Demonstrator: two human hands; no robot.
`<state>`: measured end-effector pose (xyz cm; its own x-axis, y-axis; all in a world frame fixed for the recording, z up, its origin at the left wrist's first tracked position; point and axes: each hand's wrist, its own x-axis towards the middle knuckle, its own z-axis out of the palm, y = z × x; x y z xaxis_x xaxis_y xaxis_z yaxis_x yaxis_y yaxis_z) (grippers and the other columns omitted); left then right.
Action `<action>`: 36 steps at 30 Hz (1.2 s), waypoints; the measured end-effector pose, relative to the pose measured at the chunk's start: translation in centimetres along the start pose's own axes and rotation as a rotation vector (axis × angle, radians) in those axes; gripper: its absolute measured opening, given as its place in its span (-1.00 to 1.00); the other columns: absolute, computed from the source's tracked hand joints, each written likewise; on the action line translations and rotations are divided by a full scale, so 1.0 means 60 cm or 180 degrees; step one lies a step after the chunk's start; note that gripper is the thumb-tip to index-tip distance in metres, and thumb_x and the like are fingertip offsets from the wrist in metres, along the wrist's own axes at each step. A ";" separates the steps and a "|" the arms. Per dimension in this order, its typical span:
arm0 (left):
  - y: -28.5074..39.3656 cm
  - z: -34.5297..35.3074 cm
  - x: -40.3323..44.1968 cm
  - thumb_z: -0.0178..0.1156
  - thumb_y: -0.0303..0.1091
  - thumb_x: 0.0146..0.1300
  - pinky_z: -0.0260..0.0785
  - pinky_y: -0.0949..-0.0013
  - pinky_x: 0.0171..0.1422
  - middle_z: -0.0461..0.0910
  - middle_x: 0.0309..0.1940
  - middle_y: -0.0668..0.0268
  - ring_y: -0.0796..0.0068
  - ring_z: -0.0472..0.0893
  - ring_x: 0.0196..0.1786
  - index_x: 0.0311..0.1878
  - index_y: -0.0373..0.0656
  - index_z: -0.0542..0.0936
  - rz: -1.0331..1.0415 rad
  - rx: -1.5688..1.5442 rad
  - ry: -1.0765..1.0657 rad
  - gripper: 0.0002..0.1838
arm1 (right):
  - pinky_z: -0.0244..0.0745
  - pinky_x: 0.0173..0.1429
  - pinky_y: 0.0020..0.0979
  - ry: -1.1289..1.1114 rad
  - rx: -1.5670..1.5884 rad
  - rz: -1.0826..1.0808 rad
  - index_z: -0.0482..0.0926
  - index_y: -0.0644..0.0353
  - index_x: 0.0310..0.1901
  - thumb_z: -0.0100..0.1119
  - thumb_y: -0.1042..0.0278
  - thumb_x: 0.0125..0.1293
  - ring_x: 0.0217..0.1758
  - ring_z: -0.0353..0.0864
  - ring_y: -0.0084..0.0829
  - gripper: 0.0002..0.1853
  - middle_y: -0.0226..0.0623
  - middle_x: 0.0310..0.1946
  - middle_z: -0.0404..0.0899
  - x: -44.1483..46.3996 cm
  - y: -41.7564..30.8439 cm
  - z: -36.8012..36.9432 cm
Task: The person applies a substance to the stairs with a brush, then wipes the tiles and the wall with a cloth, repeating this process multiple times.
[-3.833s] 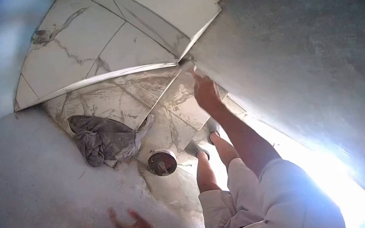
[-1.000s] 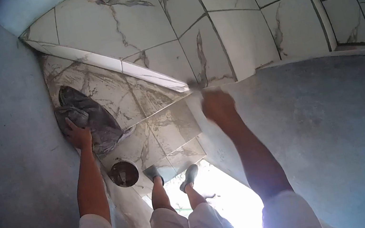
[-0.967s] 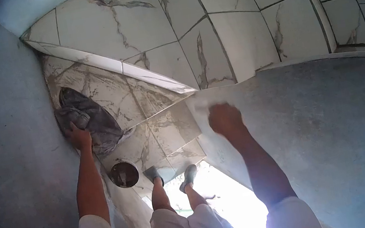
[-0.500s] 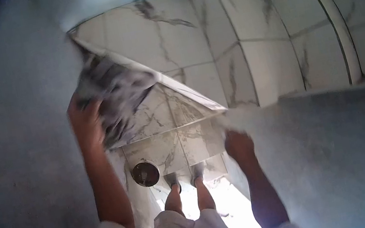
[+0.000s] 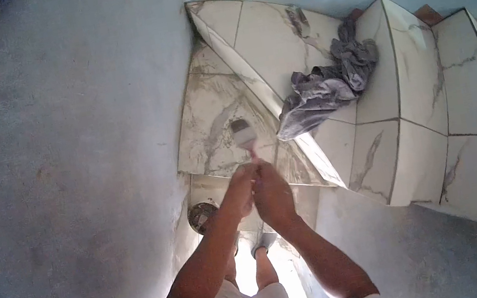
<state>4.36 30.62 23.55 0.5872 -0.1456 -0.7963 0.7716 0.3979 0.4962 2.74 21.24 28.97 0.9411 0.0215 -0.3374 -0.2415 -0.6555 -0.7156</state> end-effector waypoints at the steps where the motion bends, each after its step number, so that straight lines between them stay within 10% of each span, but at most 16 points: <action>1: 0.007 -0.019 0.032 0.14 -0.05 0.34 0.43 0.25 -0.32 0.50 -0.37 0.27 0.45 0.52 -0.29 -0.20 -0.22 0.47 0.0217 -0.0203 0.0071 -0.64 | 0.50 0.03 -0.08 -0.0360 -0.0244 -0.0313 0.37 0.27 0.19 -0.07 0.31 0.41 -0.02 0.61 0.05 -0.63 0.10 -0.07 0.59 0.026 -0.005 0.001; 5: 0.062 -0.120 0.168 0.02 -0.23 0.36 0.46 0.14 -0.33 0.49 -0.59 0.26 0.34 0.56 -0.44 -0.27 -0.28 0.50 0.0335 0.0101 0.0207 -0.73 | 0.53 0.02 -0.14 -0.0747 -0.1301 -0.0824 0.53 0.05 0.15 0.08 0.18 0.37 -0.08 0.64 -0.04 -0.64 -0.09 -0.19 0.67 0.237 0.015 -0.038; 7: 0.072 -0.159 0.261 0.01 -0.27 0.35 0.48 0.08 -0.26 0.52 -0.59 0.20 0.21 0.60 -0.42 -0.24 -0.31 0.52 0.0385 0.0339 0.0166 -0.74 | 0.50 0.14 -0.12 0.0771 -0.1082 -0.1002 0.48 0.04 0.22 0.04 -0.08 0.39 0.04 0.60 0.03 -0.50 0.07 -0.04 0.61 0.355 -0.003 -0.078; 9: 0.131 -0.155 0.312 -0.02 -0.36 0.31 0.47 0.03 -0.09 0.62 -0.35 -0.05 -0.06 0.64 -0.22 -0.06 -0.38 0.49 0.1355 0.2779 0.1351 -0.72 | 0.31 0.36 0.00 0.0783 -0.1510 -0.0938 0.27 -0.06 0.41 0.06 -0.25 0.33 0.40 0.26 0.11 -0.29 0.11 0.36 0.25 0.465 0.000 -0.099; 13: 0.267 -0.136 0.429 -0.05 -0.36 0.33 0.41 0.00 0.07 0.50 0.03 -0.23 -0.18 0.55 0.04 0.12 -0.41 0.40 0.2734 0.3422 0.1679 -0.62 | -0.17 0.54 0.09 0.0908 -0.2652 -0.0974 0.17 -0.19 0.47 0.08 -0.46 0.16 0.60 -0.17 0.02 -0.10 -0.07 0.53 -0.05 0.545 0.050 -0.043; 19: 0.448 -0.090 0.651 -0.08 -0.12 0.43 0.42 0.03 0.08 0.52 0.07 -0.20 -0.11 0.56 0.10 0.18 -0.42 0.40 0.1499 0.1974 0.0979 -0.49 | -0.12 0.52 0.07 0.0931 -0.2426 -0.1001 0.23 -0.19 0.45 0.22 -0.33 0.11 0.58 -0.09 0.04 -0.11 -0.08 0.51 0.01 0.560 0.055 -0.050; 24: 0.457 -0.074 0.716 0.07 -0.26 0.28 0.48 0.10 0.06 0.60 -0.07 -0.17 -0.06 0.59 0.09 -0.17 -0.43 0.62 0.1807 0.2723 0.1921 -0.65 | -0.09 0.49 0.12 0.0826 -0.2319 -0.0967 0.28 -0.14 0.42 0.27 -0.23 0.09 0.54 -0.04 0.11 -0.14 -0.02 0.48 0.06 0.565 0.058 -0.049; 26: 0.411 -0.098 0.720 0.12 -0.35 0.20 0.52 0.14 0.00 0.63 -0.16 -0.11 -0.04 0.65 -0.04 -0.29 -0.37 0.66 0.1900 0.5414 0.1163 -0.76 | -0.07 0.46 0.13 0.0810 -0.2268 -0.1030 0.29 -0.12 0.41 0.25 -0.23 0.10 0.53 -0.01 0.13 -0.16 -0.01 0.48 0.06 0.570 0.057 -0.054; 29: 0.430 -0.103 0.587 0.10 -0.39 0.18 0.50 0.08 0.05 0.64 -0.21 -0.04 0.03 0.67 -0.12 -0.05 -0.29 0.62 0.2126 0.6047 0.1244 -0.70 | -0.05 0.45 0.13 0.0811 -0.2306 -0.1038 0.30 -0.13 0.41 0.23 -0.24 0.11 0.52 0.02 0.14 -0.17 0.00 0.47 0.08 0.572 0.056 -0.053; 36: 0.496 -0.079 0.696 0.12 -0.36 0.19 0.54 -0.01 -0.07 0.65 -0.22 -0.03 0.04 0.69 -0.18 -0.02 -0.23 0.63 0.1576 0.4713 0.2173 -0.69 | -0.04 0.43 0.13 0.0833 -0.2373 -0.1083 0.32 -0.11 0.41 0.18 -0.27 0.14 0.50 0.05 0.15 -0.19 0.03 0.46 0.09 0.576 0.062 -0.051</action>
<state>50.68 40.65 3.42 0.9235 0.2670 -0.2753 0.3433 -0.8955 0.2833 35.07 17.23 16.50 0.9806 0.1920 0.0401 0.1957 -0.9717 -0.1326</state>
